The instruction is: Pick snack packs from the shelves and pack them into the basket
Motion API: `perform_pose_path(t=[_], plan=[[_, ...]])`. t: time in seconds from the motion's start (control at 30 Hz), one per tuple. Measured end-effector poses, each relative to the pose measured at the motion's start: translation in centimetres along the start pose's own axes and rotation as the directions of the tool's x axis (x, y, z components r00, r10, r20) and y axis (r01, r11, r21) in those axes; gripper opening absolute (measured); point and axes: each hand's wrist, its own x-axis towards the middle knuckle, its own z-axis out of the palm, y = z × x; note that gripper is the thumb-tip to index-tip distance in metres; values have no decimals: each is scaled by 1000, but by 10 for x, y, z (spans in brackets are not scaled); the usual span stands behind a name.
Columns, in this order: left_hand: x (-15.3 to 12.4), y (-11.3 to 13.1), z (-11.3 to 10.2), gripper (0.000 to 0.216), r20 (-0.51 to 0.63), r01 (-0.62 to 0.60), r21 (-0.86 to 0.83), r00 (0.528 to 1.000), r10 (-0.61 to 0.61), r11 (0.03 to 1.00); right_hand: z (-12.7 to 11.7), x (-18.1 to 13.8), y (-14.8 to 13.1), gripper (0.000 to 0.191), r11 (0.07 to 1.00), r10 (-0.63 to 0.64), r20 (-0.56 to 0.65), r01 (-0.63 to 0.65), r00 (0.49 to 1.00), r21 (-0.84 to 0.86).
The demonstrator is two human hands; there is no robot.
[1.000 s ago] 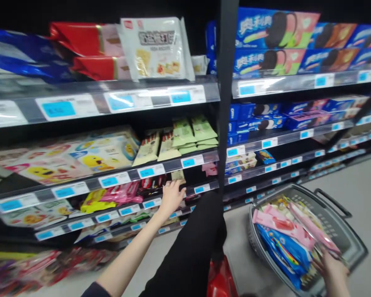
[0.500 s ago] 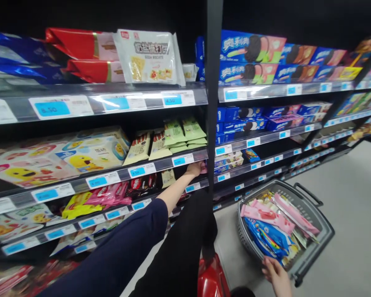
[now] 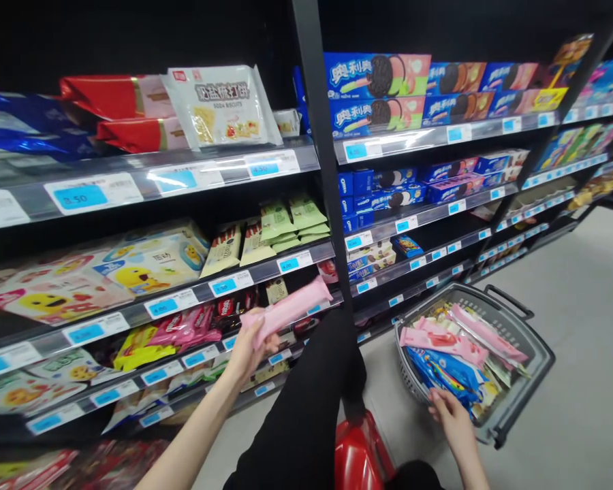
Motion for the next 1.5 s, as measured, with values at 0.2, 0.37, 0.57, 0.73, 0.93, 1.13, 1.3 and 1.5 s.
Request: perform_pose_path(t=[0.2,0.37,0.57,0.73,0.93,1.13,1.3,1.5], plan=[[-55,-28,54,50,391,430,-69,842,-372,900,37,-40,-38,55,937,-170,284,65,944,343],[-28,-66,125,47,625,573,100,600,-500,813,27,-58,-51,66,906,-204,95,151,974,396],[1,-106,164,50,620,541,115,616,-486,833,0,-46,-41,71,906,-114,-3,105,994,410],[0,-112,163,67,676,545,77,587,-445,835,-14,-42,-45,67,910,-179,8,162,984,381],[-2,-110,158,53,661,463,199,588,-467,864,-17,-34,-49,41,958,-209,-52,215,976,191],[0,-113,155,42,617,342,291,647,-448,894,-14,-35,-45,35,958,-285,-60,283,957,-36],[0,-108,159,36,636,244,329,656,-405,912,-16,-36,-42,34,928,-330,-46,315,943,-202],[-2,-107,158,44,672,122,410,629,-390,904,-11,-35,-41,41,942,-311,40,314,949,-115]])
